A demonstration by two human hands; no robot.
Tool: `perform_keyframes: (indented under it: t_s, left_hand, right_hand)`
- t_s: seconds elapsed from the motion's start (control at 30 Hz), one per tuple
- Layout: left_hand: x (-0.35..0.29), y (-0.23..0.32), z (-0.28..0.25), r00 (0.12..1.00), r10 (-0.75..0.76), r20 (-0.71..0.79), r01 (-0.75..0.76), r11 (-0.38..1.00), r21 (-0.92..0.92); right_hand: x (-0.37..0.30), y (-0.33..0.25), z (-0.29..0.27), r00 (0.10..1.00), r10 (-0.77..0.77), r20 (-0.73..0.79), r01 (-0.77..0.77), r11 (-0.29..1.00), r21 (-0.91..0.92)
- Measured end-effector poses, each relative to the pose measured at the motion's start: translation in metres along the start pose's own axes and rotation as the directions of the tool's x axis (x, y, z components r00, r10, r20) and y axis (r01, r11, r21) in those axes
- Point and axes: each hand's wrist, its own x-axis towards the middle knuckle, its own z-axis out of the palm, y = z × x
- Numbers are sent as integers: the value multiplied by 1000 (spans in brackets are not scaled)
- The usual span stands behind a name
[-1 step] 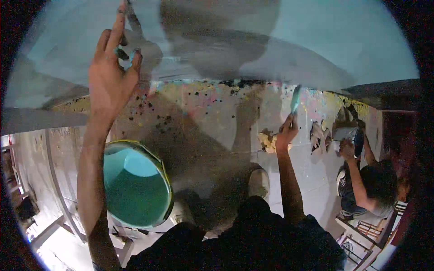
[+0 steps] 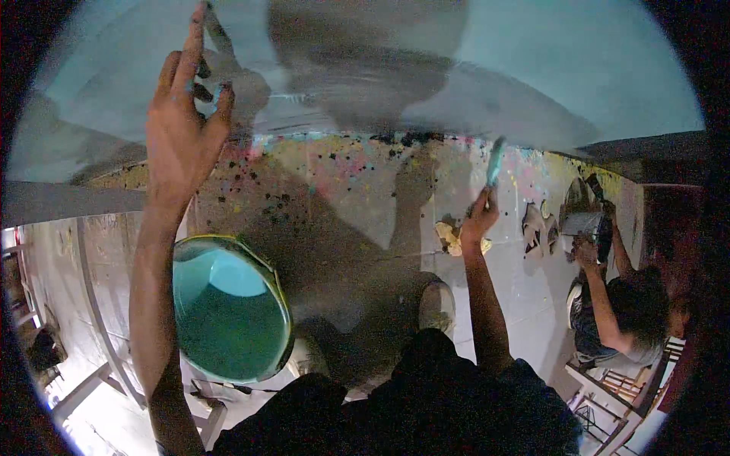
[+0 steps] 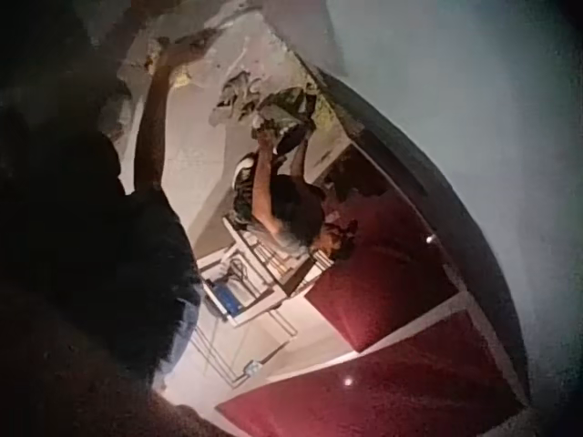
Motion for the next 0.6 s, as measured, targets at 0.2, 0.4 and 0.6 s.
perform_keyframes:
  t_s: [0.2,0.4,0.6]
  left_hand:
    - [-7,-1,-11,989,-134,55,139,985,-98]
    - [-10,-6,-6,990,-127,65,131,990,-58]
    - [-8,11,-3,978,-194,82,199,978,-56]
  right_hand:
    - [-72,-38,129,976,-32,216,53,994,-94]
    - [-117,-91,146,828,-167,536,167,985,48]
    - [-26,-77,73,946,-97,309,116,992,-43]
